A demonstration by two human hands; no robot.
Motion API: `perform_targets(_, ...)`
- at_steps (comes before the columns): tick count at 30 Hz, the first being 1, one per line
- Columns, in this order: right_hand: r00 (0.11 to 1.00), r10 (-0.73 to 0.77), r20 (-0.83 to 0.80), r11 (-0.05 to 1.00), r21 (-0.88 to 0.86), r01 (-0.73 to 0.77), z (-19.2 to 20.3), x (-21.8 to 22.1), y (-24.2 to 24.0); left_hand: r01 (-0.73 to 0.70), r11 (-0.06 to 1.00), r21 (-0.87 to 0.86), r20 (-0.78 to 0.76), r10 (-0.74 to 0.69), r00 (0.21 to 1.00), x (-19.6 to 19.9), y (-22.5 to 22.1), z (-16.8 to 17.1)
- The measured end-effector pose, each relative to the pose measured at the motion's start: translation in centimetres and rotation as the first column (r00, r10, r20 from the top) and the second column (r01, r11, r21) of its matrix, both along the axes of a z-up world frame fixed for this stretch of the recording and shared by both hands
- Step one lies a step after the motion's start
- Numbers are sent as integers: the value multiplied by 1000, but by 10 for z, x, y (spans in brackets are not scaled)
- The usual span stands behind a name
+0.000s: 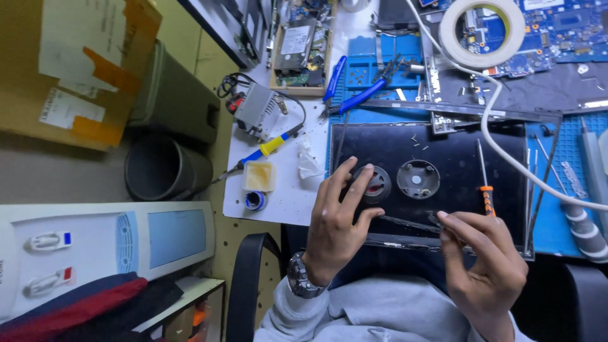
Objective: Using a precision tool to scrape and clean the interior of a plastic electronic component housing on a repair workbench.
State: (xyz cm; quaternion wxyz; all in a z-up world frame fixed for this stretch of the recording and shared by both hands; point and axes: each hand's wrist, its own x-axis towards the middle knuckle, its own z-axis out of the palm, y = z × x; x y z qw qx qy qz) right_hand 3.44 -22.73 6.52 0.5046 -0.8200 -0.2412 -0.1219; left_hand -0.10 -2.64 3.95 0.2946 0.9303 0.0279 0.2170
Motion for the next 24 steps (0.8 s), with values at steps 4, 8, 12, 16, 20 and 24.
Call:
perform_targets(4,1000,11,3,1000,22,-11,-9,2,-3,-85,995,-60,119,91,989,-7,17,7)
perform_targets(8,1000,24,6,1000,6,-25,-9,-3,-2,-320,939,130,131,303,944,-5,38,7)
perform_targets(12,999,38,-1,999,3,-38,-7,-4,3,-370,918,142,19,372,928,6,52,-13)
perform_targets(16,999,30,12,999,-16,-30,-7,-6,4,-395,904,165,-17,403,915,8,57,-21)
perform_targets(20,999,29,21,1000,6,-29,-8,-8,8,-345,932,-106,152,358,921,-2,50,4)
perform_targets(24,992,124,-16,991,52,-123,7,-13,18,-86,673,-734,96,228,969,-24,35,8)
